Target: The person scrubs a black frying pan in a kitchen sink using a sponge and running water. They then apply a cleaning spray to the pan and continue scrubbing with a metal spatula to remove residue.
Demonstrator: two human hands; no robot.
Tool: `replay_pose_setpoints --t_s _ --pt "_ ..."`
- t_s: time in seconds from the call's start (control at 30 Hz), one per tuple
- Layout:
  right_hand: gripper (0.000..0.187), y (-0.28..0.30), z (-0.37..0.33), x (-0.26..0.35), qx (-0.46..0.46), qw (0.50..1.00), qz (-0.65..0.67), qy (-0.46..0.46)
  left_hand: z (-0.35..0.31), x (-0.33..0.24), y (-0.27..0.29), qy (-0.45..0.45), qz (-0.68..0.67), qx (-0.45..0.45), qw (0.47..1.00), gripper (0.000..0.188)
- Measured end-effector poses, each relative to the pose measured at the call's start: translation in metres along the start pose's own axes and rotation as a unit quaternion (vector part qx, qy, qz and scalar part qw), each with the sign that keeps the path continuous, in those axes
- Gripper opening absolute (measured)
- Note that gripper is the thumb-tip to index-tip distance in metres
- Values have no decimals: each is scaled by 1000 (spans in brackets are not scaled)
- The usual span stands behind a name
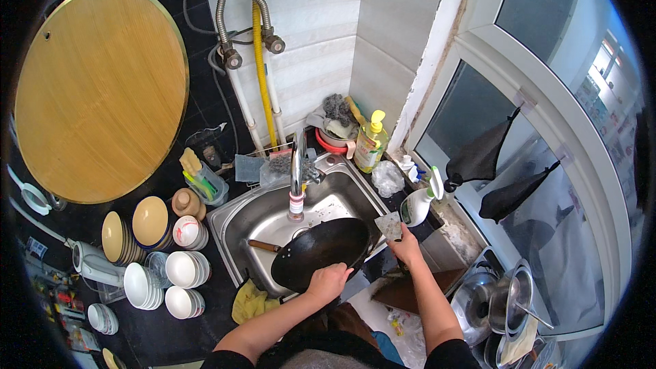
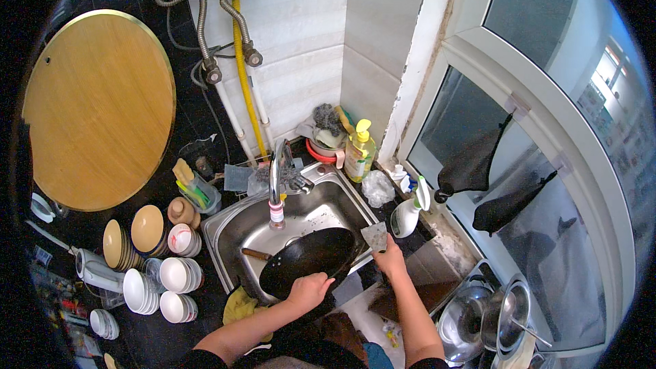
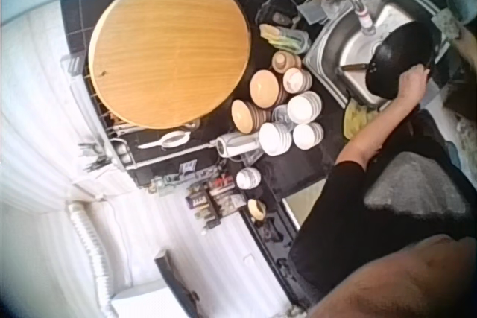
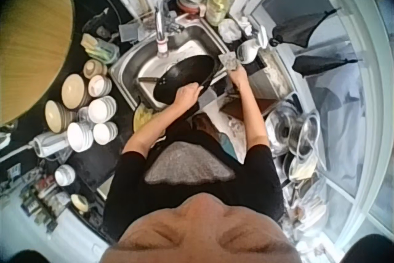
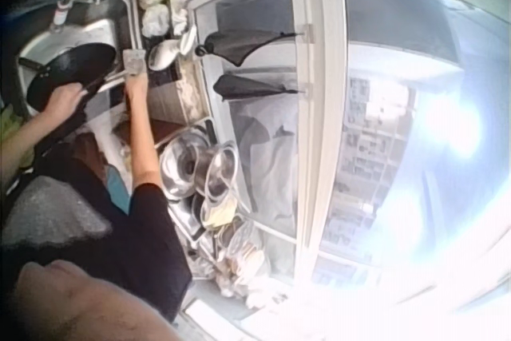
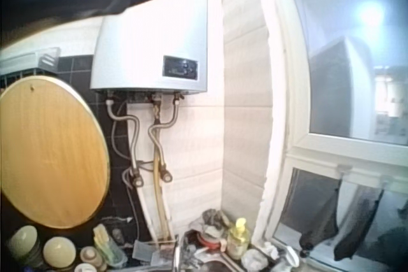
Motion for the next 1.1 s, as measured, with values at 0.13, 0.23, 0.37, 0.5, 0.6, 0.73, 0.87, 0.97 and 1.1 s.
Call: replay_pose_setpoints --t_s 0.13,0.23,0.37,0.5,0.6,0.73,0.87,0.97,1.1 --pt "81 -17 19 -13 29 1000 -5 -5 3 4 -12 -4 -7 6 1000 29" --pt "83 -21 29 -15 10 998 -47 48 9 4 -19 -3 -5 17 1000 29" --pt "83 -26 36 -15 6 1000 -15 23 20 5 -29 8 -10 21 1000 28" --pt "83 -26 38 -18 -28 999 15 8 29 7 -38 13 -15 22 1000 28" --pt "79 -27 40 -32 -75 996 52 20 32 9 -47 16 -11 30 999 28" --pt "69 -24 43 -21 -153 984 48 83 33 11 -51 20 -4 30 999 28" --pt "64 -26 51 8 -197 970 -15 140 34 12 -47 30 -22 15 999 32" --pt "63 -31 66 8 -197 975 37 99 36 7 -44 24 0 37 999 29" --pt "61 -43 91 2 -195 978 28 71 35 11 -44 28 -7 25 999 30"
Point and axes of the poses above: each hand's wrist, its own z-axis towards the middle knuckle, its own y-axis out of the back of the hand, x = y × z, the point moved 10 cm from there along z, towards the middle knuckle, and after that the axes turned 12 degrees about -x, right-handed, at the moved point
